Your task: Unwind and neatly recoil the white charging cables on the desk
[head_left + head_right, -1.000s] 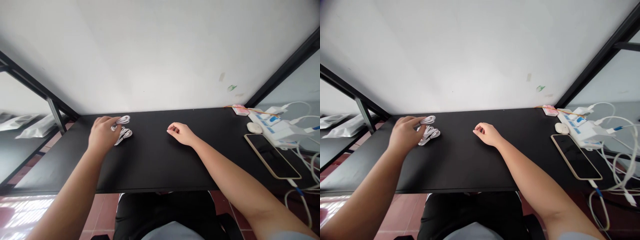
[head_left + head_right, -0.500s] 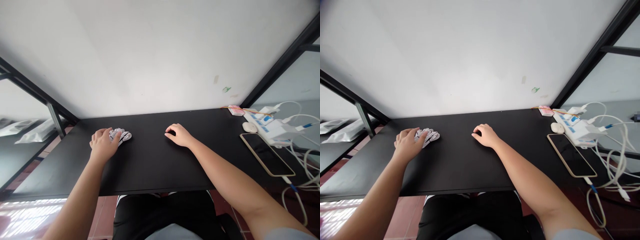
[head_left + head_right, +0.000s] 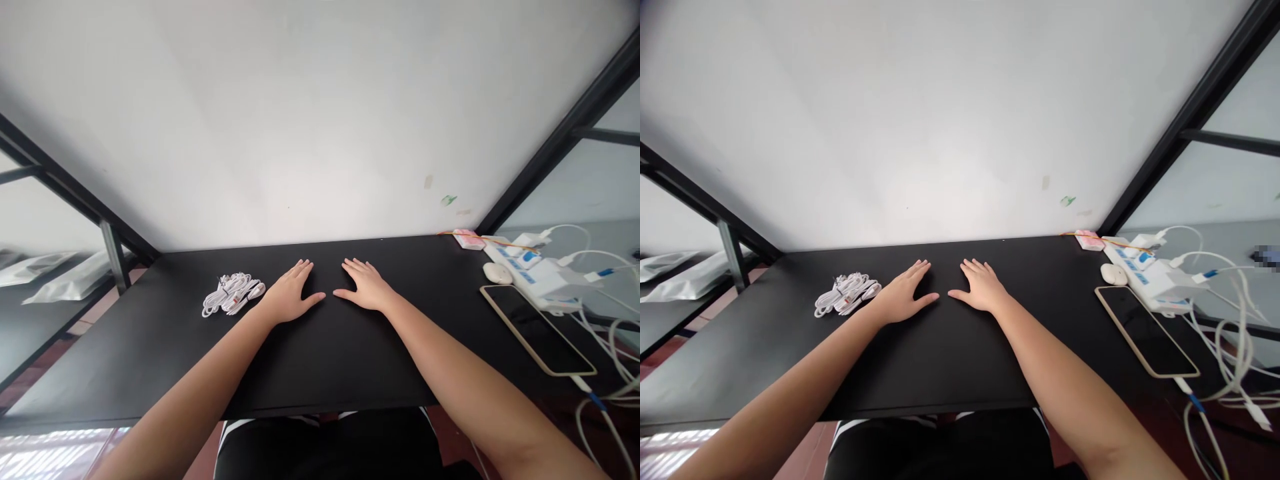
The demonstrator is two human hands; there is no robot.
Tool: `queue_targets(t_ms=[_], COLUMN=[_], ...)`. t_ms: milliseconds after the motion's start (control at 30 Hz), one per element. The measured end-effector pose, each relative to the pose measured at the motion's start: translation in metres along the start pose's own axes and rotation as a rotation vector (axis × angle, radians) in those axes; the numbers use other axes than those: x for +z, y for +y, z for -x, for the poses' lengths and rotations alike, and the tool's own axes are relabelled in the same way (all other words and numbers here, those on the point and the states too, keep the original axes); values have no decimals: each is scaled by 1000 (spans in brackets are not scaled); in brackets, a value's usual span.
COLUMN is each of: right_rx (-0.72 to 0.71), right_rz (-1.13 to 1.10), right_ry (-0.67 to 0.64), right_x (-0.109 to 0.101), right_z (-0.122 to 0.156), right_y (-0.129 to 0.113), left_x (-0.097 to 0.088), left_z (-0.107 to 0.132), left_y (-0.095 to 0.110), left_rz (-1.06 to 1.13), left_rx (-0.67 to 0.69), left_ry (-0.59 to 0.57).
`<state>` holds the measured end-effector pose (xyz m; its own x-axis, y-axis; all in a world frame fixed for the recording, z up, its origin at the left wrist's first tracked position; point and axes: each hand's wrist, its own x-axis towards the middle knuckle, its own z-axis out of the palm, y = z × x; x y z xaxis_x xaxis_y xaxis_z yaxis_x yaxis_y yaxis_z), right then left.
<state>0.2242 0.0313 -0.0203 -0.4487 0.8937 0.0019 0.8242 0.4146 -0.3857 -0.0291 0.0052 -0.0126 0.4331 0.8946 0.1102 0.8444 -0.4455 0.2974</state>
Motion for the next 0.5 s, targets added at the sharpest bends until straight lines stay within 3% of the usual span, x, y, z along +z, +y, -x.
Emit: queue_targets(t_ms=[200, 500], right_rx=[-3, 17], right_rz=[39, 68], right_ry=[-33, -37], right_x=[2, 2], right_z=[-5, -5], right_y=[-2, -5], left_x=[13, 10], left_z=[6, 0], left_y=[-5, -10], left_rz=[20, 78], left_rx=[-1, -31], left_ry=[-48, -82])
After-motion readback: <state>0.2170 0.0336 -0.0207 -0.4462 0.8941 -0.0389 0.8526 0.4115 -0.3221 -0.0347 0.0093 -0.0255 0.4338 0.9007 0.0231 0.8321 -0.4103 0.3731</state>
